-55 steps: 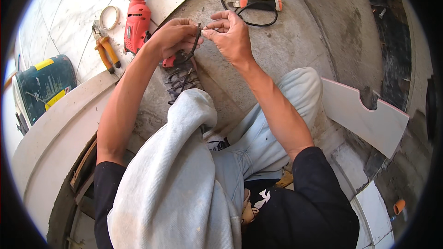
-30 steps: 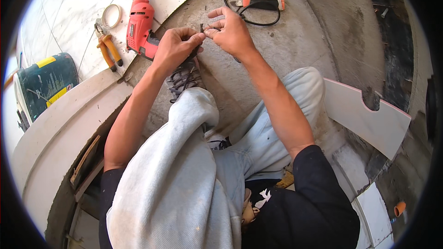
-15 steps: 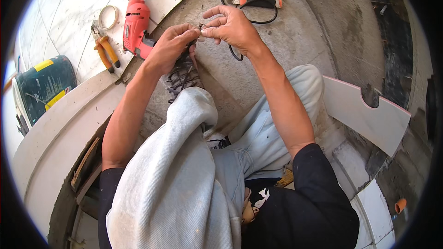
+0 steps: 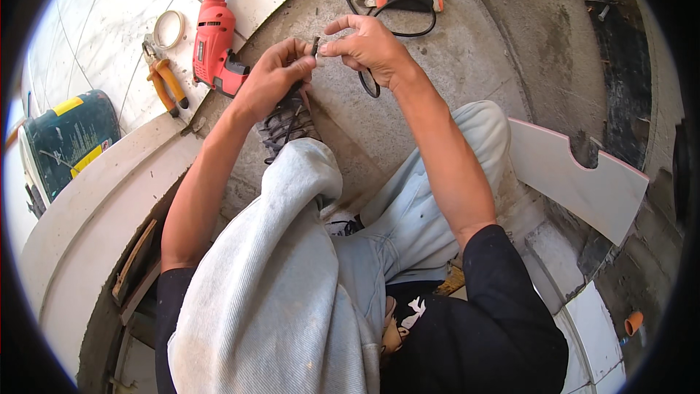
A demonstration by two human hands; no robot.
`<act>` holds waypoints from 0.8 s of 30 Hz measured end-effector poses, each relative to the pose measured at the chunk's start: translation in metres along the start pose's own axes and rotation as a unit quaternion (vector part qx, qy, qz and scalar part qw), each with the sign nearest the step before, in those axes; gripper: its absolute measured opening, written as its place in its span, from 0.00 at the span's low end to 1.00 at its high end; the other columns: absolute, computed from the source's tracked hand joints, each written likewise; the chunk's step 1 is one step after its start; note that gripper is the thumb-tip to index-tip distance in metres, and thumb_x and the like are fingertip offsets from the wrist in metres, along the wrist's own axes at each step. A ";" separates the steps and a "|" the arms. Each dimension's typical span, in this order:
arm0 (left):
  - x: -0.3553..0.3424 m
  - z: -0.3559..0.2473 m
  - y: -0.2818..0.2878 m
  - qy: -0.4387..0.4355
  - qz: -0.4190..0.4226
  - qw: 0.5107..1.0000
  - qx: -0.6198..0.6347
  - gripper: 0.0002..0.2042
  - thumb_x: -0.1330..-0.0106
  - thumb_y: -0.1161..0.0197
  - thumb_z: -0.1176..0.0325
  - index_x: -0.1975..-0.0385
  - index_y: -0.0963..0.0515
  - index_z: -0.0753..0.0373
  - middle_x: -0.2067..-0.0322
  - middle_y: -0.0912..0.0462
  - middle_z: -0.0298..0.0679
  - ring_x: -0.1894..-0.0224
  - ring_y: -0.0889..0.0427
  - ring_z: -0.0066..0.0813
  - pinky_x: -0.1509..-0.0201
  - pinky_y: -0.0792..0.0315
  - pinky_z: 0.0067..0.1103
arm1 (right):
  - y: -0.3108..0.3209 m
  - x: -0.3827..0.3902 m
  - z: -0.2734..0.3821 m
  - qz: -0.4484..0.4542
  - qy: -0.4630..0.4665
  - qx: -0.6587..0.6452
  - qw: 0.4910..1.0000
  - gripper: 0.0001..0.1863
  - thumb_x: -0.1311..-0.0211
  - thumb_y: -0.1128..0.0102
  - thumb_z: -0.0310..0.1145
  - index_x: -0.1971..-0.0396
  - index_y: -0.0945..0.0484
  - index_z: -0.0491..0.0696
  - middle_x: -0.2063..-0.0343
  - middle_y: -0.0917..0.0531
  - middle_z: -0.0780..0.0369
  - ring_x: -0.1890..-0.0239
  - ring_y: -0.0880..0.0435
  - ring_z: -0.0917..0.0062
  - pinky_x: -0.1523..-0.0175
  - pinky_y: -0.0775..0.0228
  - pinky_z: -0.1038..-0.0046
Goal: The person is wiring an electrical socket on a wall using tools like a drill and tape.
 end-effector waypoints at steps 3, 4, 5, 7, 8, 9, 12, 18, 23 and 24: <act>0.012 -0.020 -0.005 -0.135 -0.093 0.983 -0.085 0.13 0.37 0.37 0.77 0.53 0.28 0.67 0.63 0.27 0.33 0.68 0.24 0.16 0.66 0.26 0.16 | 0.000 0.001 0.001 -0.020 -0.018 -0.008 1.000 0.22 0.49 0.29 0.25 0.54 0.25 0.38 0.74 0.15 0.62 0.85 0.30 0.89 0.83 0.48 0.84; 0.016 -0.027 -0.006 -0.156 -0.100 0.973 -0.137 0.17 0.41 0.35 0.80 0.52 0.26 0.66 0.59 0.26 0.36 0.68 0.22 0.19 0.65 0.24 0.17 | 0.000 0.001 0.002 -0.019 -0.019 -0.008 1.000 0.22 0.49 0.29 0.25 0.54 0.25 0.38 0.74 0.15 0.62 0.85 0.30 0.89 0.83 0.48 0.84; 0.016 -0.029 -0.006 -0.155 -0.101 0.973 -0.137 0.17 0.41 0.35 0.80 0.52 0.26 0.66 0.59 0.26 0.36 0.68 0.22 0.19 0.65 0.24 0.17 | 0.000 0.002 0.001 -0.015 -0.030 -0.018 0.999 0.22 0.49 0.30 0.25 0.54 0.25 0.38 0.74 0.15 0.62 0.85 0.30 0.88 0.83 0.48 0.85; 0.021 -0.044 -0.015 -0.240 -0.110 0.920 -0.289 0.16 0.41 0.34 0.79 0.53 0.23 0.63 0.57 0.25 0.38 0.67 0.19 0.22 0.64 0.22 0.19 | -0.001 0.002 0.001 -0.011 -0.041 -0.028 0.999 0.21 0.49 0.30 0.25 0.54 0.25 0.38 0.74 0.15 0.61 0.85 0.30 0.88 0.83 0.47 0.85; 0.021 -0.045 -0.015 -0.240 -0.109 0.920 -0.288 0.16 0.41 0.34 0.79 0.53 0.23 0.63 0.57 0.25 0.38 0.67 0.19 0.22 0.64 0.22 0.19 | -0.001 0.003 0.001 -0.012 -0.044 -0.032 0.998 0.21 0.49 0.30 0.25 0.54 0.25 0.38 0.73 0.15 0.61 0.85 0.30 0.88 0.83 0.47 0.85; 0.022 -0.047 -0.016 -0.258 -0.111 0.911 -0.301 0.14 0.41 0.34 0.79 0.55 0.22 0.62 0.57 0.24 0.39 0.66 0.18 0.24 0.64 0.21 0.20 | 0.000 0.003 0.000 -0.013 -0.047 -0.036 0.998 0.21 0.49 0.31 0.26 0.54 0.25 0.38 0.73 0.15 0.60 0.85 0.30 0.88 0.83 0.47 0.85; 0.023 -0.051 -0.016 -0.339 -0.109 0.867 -0.349 0.11 0.41 0.34 0.80 0.59 0.19 0.62 0.58 0.20 0.39 0.65 0.16 0.25 0.63 0.20 0.21 | 0.000 0.002 0.000 -0.008 -0.041 -0.052 0.998 0.21 0.49 0.31 0.25 0.54 0.25 0.38 0.73 0.15 0.61 0.85 0.29 0.88 0.83 0.47 0.85; 0.025 -0.057 -0.018 -0.356 -0.137 0.864 -0.327 0.05 0.38 0.34 0.79 0.64 0.16 0.64 0.65 0.14 0.36 0.69 0.16 0.23 0.64 0.20 0.20 | 0.002 0.005 0.006 -0.018 0.000 -0.038 0.999 0.21 0.49 0.30 0.25 0.55 0.25 0.39 0.74 0.16 0.62 0.83 0.25 0.88 0.82 0.42 0.86; 0.012 -0.032 0.000 -0.207 -0.142 0.959 -0.133 0.02 0.37 0.33 0.78 0.66 0.16 0.68 0.66 0.14 0.35 0.71 0.17 0.19 0.64 0.21 0.18 | 0.000 0.009 0.013 -0.018 0.029 -0.019 0.999 0.21 0.49 0.28 0.26 0.54 0.25 0.41 0.71 0.15 0.62 0.81 0.23 0.87 0.80 0.39 0.87; 0.010 -0.029 0.001 -0.189 -0.125 0.968 -0.108 0.05 0.36 0.33 0.78 0.62 0.17 0.68 0.66 0.15 0.35 0.70 0.17 0.18 0.63 0.21 0.17 | -0.001 0.009 0.012 -0.009 0.029 -0.021 0.999 0.21 0.47 0.28 0.26 0.54 0.25 0.41 0.69 0.15 0.62 0.79 0.22 0.87 0.79 0.38 0.88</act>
Point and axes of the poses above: each hand's wrist, its own x-axis away from the middle knuckle, its own y-axis out of the back of the hand, z = x × y, the point moved 7 cm from there along -x, towards the middle knuckle
